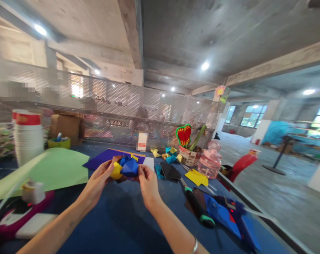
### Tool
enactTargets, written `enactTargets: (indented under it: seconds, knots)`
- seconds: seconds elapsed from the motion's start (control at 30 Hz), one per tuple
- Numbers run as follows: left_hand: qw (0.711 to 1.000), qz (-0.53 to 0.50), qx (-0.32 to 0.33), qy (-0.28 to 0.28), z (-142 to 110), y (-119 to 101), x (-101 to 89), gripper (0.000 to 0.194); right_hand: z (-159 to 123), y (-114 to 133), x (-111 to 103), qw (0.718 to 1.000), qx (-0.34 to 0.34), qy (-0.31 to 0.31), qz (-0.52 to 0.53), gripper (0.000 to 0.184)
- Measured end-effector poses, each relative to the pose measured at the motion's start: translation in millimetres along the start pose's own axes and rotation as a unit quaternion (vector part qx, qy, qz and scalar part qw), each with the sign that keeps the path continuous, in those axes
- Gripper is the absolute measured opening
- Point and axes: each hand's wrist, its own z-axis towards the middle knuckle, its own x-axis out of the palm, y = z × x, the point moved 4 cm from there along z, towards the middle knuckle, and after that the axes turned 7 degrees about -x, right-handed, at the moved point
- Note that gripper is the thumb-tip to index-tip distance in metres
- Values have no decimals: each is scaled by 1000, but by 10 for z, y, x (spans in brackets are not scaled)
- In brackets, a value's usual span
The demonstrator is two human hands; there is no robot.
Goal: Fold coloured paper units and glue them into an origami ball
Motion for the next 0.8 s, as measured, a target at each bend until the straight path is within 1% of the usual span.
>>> enactTargets:
  seconds: [0.07,0.23,0.33,0.43,0.57,0.7,0.8]
  knots:
    - [1000,3,8,-3,-2,3,-3,67,-14,-15,10,1000,-3,-3,2,28]
    - [999,-10,31,-2,-37,-49,42,68,-33,-97,4,999,24,-22,40,28]
    - [998,-19,52,-1,-49,-74,64,62,-40,-134,10,997,36,-35,55,30]
    - [998,-27,60,-1,-35,-53,59,56,-46,-172,22,996,48,-46,66,31]
    - [997,-17,76,1,-7,-5,41,53,-56,-216,20,995,59,-54,64,32]
    - [996,-1,90,2,-7,18,51,53,-84,-189,10,996,61,-54,46,33]
    - [996,2,92,3,-13,20,71,52,-123,-111,39,997,56,-44,42,39]
